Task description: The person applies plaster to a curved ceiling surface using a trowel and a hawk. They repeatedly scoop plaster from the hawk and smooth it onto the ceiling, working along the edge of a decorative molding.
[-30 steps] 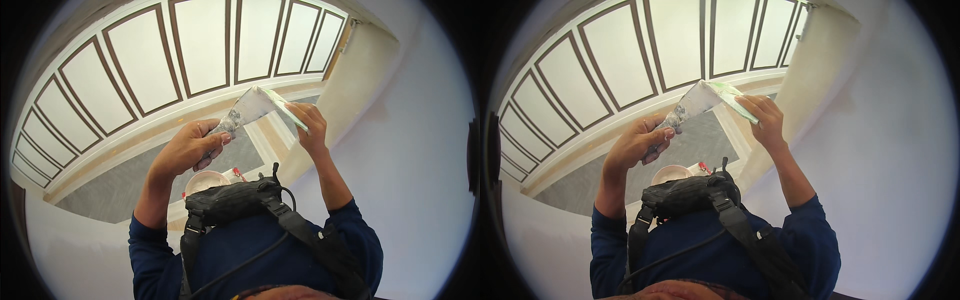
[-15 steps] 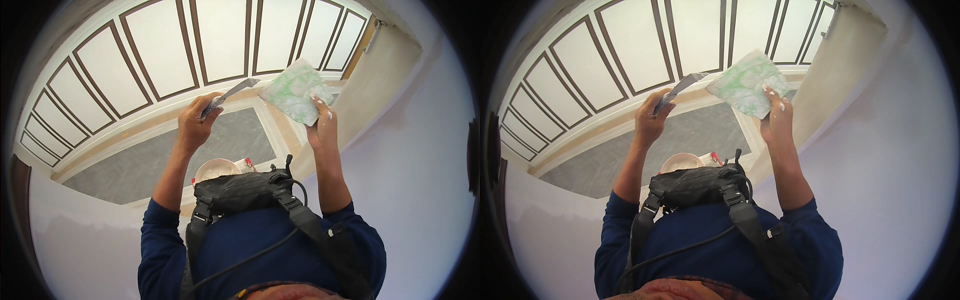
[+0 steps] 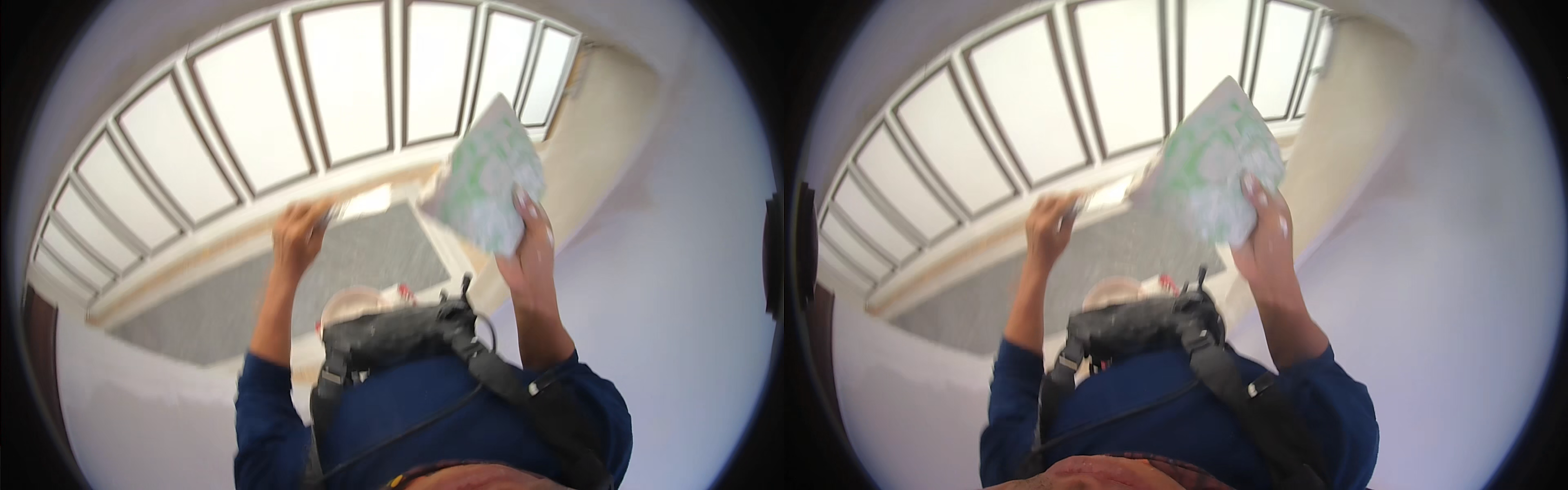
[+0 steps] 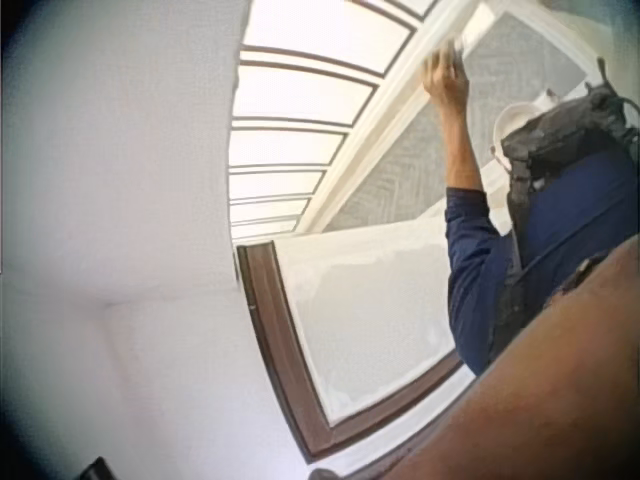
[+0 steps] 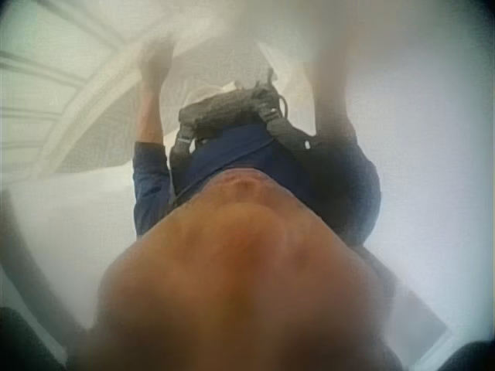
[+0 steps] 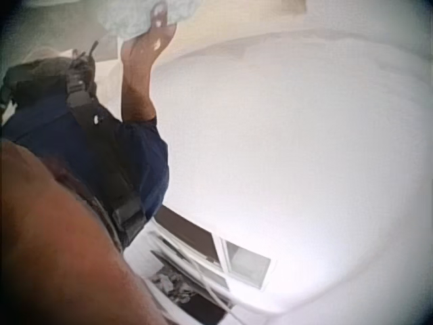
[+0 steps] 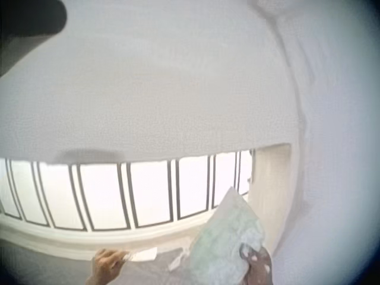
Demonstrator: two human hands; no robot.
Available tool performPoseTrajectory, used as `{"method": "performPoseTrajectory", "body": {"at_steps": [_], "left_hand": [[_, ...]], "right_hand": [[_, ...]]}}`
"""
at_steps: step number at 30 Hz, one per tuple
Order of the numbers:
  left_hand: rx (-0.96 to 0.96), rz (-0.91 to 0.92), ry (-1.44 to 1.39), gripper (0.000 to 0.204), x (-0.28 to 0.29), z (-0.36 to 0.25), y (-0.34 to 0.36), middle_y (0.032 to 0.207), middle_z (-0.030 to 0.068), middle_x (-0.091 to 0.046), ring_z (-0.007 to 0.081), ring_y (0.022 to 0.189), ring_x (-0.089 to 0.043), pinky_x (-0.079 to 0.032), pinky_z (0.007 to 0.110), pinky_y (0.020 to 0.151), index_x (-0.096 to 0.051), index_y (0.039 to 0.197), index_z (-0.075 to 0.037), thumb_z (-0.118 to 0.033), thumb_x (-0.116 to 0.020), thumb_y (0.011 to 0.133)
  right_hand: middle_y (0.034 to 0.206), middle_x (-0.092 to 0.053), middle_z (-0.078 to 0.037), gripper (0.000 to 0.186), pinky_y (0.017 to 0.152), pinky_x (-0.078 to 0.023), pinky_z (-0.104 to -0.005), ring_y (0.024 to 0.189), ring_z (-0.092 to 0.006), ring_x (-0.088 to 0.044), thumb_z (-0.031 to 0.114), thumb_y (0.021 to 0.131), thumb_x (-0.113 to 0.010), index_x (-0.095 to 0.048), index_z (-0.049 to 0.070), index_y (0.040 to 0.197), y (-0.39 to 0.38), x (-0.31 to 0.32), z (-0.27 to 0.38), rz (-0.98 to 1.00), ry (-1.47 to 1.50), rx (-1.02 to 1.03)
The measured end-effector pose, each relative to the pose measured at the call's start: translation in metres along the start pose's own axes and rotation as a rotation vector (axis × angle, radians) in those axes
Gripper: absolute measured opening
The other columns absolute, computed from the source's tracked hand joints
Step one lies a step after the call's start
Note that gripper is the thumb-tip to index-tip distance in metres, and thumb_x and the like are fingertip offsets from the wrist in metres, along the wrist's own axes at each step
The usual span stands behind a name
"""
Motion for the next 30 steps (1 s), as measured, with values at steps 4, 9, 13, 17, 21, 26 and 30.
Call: {"method": "performPoseTrajectory", "body": {"at_steps": [4, 9, 13, 17, 21, 26, 30], "left_hand": [[-0.047, -0.157, -0.081, 0.033, -0.009, 0.007, -0.009, 0.085, 0.0096, -0.064, 0.0303, 0.077, -0.061, -0.049, 0.04, 0.068, -0.071, 0.109, -0.012, -0.006, -0.074, 0.077], [0.113, -0.084, -0.206, 0.032, -0.026, 0.012, -0.027, 0.083, 0.0118, -0.064, 0.0319, 0.078, -0.063, -0.05, 0.041, 0.07, -0.072, 0.107, -0.01, -0.007, -0.077, 0.076], [0.118, -0.067, -0.259, 0.032, -0.053, 0.004, -0.028, 0.083, 0.0108, -0.066, 0.0302, 0.078, -0.063, -0.05, 0.039, 0.07, -0.071, 0.105, -0.008, -0.006, -0.078, 0.074], [0.139, -0.051, -0.283, 0.033, -0.065, 0.001, -0.024, 0.085, 0.0103, -0.066, 0.0304, 0.079, -0.064, -0.05, 0.039, 0.071, -0.071, 0.106, -0.009, -0.006, -0.078, 0.074], [0.173, -0.05, -0.265, 0.034, -0.063, -0.001, -0.031, 0.089, 0.0104, -0.069, 0.0303, 0.084, -0.066, -0.052, 0.039, 0.074, -0.071, 0.106, -0.011, -0.007, -0.079, 0.073], [0.235, -0.075, -0.198, 0.036, -0.055, 0.004, -0.045, 0.089, 0.0108, -0.069, 0.031, 0.084, -0.067, -0.053, 0.04, 0.073, -0.072, 0.106, -0.014, -0.007, -0.081, 0.072], [0.308, -0.067, -0.234, 0.038, -0.052, 0.01, -0.054, 0.088, 0.0107, -0.069, 0.0308, 0.082, -0.068, -0.053, 0.04, 0.072, -0.072, 0.107, -0.015, -0.008, -0.081, 0.071]], "right_hand": [[0.132, -0.056, -0.014, 0.043, 0.103, -0.047, -0.0461, 0.117, -0.0295, -0.057, 0.011, 0.095, -0.056, -0.048, 0.002, 0.136, -0.038, -0.014, 0.076, -0.314, -0.223, 1.062], [0.114, -0.067, -0.013, 0.033, 0.089, -0.054, -0.0351, 0.097, -0.0238, -0.066, 0.004, 0.095, -0.052, -0.06, -0.002, 0.126, 0.009, -0.068, 0.222, -0.592, -1.2, 2.349], [0.094, -0.069, -0.012, 0.017, 0.068, -0.053, -0.0313, 0.079, -0.0216, -0.067, 0.002, 0.089, -0.065, -0.067, -0.001, 0.105, 0.115, -0.12, 0.312, -0.468, -1.203, 2.014], [0.104, -0.07, -0.011, 0.037, 0.084, -0.053, -0.0394, 0.093, -0.0317, -0.067, 0.007, 0.089, -0.063, -0.063, 0.012, 0.126, 0.191, -0.18, 0.341, -0.557, -1.513, 2.355], [0.109, -0.068, -0.013, 0.033, 0.085, -0.053, -0.0409, 0.099, -0.0336, -0.065, 0.005, 0.088, -0.059, -0.064, 0.008, 0.121, 0.221, -0.212, 0.359, -0.597, -1.585, 2.283], [0.106, -0.064, -0.015, 0.034, 0.078, -0.055, -0.0411, 0.096, -0.0319, -0.063, 0.002, 0.081, -0.056, -0.064, 0.001, 0.113, 0.232, -0.223, 0.365, -0.583, -1.668, 2.285], [0.105, -0.064, -0.015, 0.032, 0.081, -0.055, -0.0406, 0.095, -0.0326, -0.063, 0.002, 0.082, -0.055, -0.064, 0.001, 0.112, 0.24, -0.231, 0.361, -0.612, -1.667, 2.26]]}}
Point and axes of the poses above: each hand's wrist, its own y-axis towards the middle knuckle, its own x-axis out of the back of the hand, z = x × y, the point moved 2 cm from there along y, towards the middle knuckle
